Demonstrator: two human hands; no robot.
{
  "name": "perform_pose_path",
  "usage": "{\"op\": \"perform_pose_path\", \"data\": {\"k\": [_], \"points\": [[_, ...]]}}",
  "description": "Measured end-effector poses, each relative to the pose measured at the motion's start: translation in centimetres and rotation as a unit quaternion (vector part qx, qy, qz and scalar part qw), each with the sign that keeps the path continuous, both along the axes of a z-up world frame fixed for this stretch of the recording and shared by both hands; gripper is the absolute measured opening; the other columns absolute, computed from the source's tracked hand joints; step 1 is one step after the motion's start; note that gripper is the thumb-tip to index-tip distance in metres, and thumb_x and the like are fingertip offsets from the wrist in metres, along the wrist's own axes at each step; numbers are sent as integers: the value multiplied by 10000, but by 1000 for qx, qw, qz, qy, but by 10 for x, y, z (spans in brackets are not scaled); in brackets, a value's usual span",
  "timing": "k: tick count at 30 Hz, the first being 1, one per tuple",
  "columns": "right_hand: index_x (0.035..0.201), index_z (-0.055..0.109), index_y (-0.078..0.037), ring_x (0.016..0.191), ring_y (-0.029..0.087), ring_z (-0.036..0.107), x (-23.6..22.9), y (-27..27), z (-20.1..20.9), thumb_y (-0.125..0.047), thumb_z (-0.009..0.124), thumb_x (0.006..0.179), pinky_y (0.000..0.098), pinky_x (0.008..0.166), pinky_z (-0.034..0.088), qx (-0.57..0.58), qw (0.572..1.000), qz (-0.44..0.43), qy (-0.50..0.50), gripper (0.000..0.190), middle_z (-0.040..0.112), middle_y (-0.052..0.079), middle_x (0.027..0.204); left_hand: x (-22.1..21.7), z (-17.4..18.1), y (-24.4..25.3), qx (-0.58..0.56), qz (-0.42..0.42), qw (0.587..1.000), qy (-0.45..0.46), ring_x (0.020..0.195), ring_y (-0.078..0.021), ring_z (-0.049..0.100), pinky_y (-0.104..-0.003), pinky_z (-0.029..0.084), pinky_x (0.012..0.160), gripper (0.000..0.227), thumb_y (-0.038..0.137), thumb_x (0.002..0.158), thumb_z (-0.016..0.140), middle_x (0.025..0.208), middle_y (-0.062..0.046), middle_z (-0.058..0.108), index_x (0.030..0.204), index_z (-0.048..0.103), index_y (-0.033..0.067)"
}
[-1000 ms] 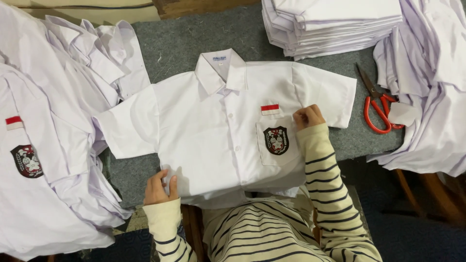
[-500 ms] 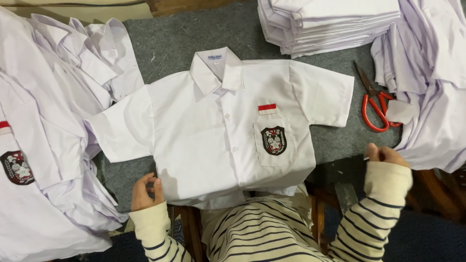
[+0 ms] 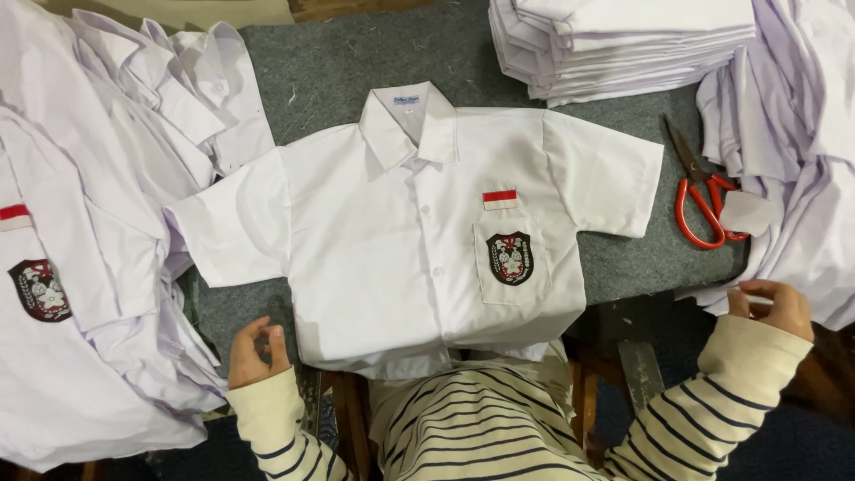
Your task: Folding a white collared shirt on a work surface in a factory setting.
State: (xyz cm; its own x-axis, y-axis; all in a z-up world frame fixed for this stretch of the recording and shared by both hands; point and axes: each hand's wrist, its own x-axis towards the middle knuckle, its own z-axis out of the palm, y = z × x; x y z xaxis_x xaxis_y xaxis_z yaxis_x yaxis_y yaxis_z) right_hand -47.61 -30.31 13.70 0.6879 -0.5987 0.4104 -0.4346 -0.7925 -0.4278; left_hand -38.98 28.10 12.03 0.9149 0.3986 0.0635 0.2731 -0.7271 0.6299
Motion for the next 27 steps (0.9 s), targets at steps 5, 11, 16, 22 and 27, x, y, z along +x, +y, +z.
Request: {"op": "perform_pose_path", "data": {"k": [5, 11, 16, 22, 27], "points": [[1041, 718, -79, 700, 131, 615, 23, 39, 23, -171, 799, 1189, 304, 580, 482, 113, 988, -103, 36, 193, 697, 29, 857, 3, -3, 1, -23, 12, 1000, 10, 918, -280, 674, -429, 533, 794, 389, 356, 1026, 558, 1101, -114, 715, 1266, 654, 65], [1264, 513, -78, 802, 203, 531, 44, 67, 34, 21, 686, 1105, 367, 719, 442, 158, 987, 20, -13, 255, 617, 76, 973, 8, -24, 2, -45, -11, 999, -17, 920, -273, 679, -414, 559, 805, 361, 285, 1013, 581, 1088, -137, 705, 1260, 633, 26], [1129, 641, -51, 753, 165, 640, 57, 69, 10, -118, 586, 1235, 305, 731, 514, 249, 966, 75, 3, 137, 651, 65, 823, 15, -35, 5, -64, -19, 998, -18, 913, -266, 652, -404, 554, 810, 366, 301, 1011, 577, 1117, -144, 656, 1248, 635, 28], [1294, 446, -50, 865, 263, 631, 79, 85, 4, -5, 639, 1043, 395, 791, 510, 258, 960, 105, 35, 319, 662, 138, 1019, 24, -34, 0, -88, 2, 994, 62, 807, -216, 632, -396, 529, 722, 396, 342, 990, 586, 949, -70, 698, 1297, 633, 97], [1201, 669, -51, 890, 256, 714, 95, 100, 17, -221, 609, 1077, 375, 850, 541, 342, 911, 32, 230, 219, 764, 133, 1002, 27, -22, -8, -84, -2, 994, 75, 803, -222, 653, -392, 537, 729, 382, 383, 982, 591, 980, -83, 709, 1208, 662, 84]]}}
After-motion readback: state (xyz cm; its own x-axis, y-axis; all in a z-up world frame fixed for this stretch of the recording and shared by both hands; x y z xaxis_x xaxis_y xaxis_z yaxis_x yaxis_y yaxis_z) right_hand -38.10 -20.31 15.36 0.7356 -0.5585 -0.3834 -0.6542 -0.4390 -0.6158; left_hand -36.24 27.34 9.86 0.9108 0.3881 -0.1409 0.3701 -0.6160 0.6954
